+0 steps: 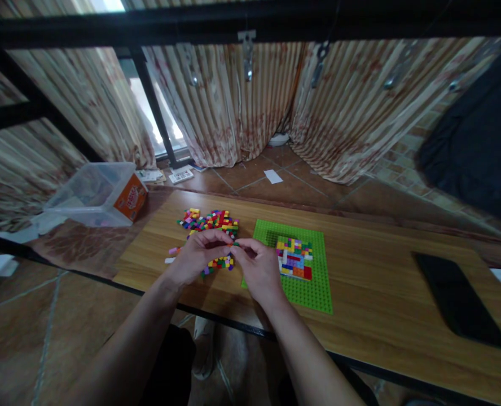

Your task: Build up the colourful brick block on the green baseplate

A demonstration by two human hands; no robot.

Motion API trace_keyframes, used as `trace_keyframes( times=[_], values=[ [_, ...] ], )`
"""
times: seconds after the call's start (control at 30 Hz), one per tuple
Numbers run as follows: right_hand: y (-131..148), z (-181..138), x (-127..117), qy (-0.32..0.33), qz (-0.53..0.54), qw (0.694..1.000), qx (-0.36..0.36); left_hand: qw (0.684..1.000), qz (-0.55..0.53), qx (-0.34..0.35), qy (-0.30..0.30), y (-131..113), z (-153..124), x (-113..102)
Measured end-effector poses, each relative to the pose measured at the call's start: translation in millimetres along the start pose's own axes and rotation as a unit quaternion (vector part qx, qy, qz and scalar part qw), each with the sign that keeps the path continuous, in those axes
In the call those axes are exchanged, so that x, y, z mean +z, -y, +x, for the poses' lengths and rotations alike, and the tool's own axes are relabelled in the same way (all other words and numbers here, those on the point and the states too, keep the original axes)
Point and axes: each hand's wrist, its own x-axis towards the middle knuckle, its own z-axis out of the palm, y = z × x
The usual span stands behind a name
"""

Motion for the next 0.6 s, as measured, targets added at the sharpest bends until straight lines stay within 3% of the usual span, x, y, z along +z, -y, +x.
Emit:
trace_keyframes(
  times=[0.23,0.37,0.5,0.6],
  values=[
    [10.5,-1.5,1.1,-0.018,0.190,0.972,0.139,1.000,-0.024,0.008,0.006,2.6,-0.9,4.4],
    [13.5,-1.5,0.9,-0.013,0.237,0.953,0.187,0.999,-0.048,0.006,0.010,3.9,-0.2,2.4],
    [4.4,2.4,1.0,-0.009,0.216,0.963,0.163,0.996,-0.091,-0.001,-0.005,7.8,0.8,-1.9],
    [-6.2,7.0,0.6,-0.035,0.034,0.997,0.066,0.993,-0.113,0.003,-0.044,10.6,1.5,-5.4]
  ],
)
